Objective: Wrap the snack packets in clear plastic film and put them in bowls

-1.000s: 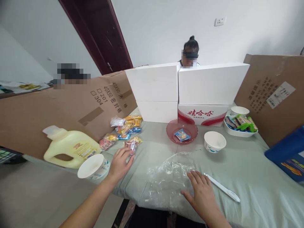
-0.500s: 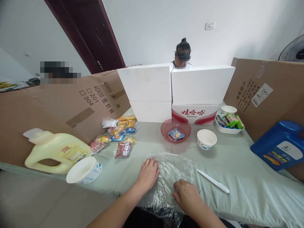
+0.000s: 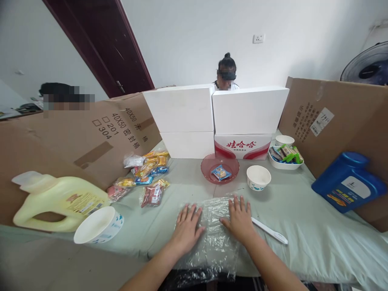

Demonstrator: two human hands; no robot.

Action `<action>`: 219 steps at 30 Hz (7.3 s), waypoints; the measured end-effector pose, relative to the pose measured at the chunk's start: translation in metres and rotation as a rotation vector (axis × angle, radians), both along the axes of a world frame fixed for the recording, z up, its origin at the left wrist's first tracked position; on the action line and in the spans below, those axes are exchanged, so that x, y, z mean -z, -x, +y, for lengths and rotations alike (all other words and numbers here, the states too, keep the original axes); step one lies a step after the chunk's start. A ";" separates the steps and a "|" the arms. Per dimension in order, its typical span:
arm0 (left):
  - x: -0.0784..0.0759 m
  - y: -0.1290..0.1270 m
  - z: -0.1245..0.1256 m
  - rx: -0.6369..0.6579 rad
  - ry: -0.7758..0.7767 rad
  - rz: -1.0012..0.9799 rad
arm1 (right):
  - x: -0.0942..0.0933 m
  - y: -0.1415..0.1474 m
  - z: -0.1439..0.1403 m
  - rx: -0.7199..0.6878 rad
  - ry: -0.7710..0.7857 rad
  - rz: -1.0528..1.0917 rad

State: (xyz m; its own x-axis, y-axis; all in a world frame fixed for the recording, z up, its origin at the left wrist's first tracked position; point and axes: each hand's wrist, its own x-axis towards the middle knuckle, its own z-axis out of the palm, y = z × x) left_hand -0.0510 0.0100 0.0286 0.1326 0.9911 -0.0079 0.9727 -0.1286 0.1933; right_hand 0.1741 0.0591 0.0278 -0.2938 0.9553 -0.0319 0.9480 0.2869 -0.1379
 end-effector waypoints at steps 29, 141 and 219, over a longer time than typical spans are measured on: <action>-0.020 0.082 -0.067 0.560 0.147 -0.312 | -0.020 -0.069 -0.100 -0.566 0.161 0.416; 0.026 -0.024 -0.021 0.372 -0.208 -0.002 | 0.033 -0.008 -0.062 -0.255 -0.270 0.048; -0.002 -0.031 0.003 0.295 -0.260 -0.489 | 0.033 0.024 -0.079 -0.583 -0.303 0.027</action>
State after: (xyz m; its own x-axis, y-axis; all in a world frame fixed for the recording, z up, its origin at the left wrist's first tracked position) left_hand -0.0197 0.0129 0.0309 0.3280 0.8737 0.3593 0.6957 -0.4807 0.5337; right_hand 0.1496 -0.0195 -0.0055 -0.7629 0.6048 0.2285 0.6227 0.7824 0.0082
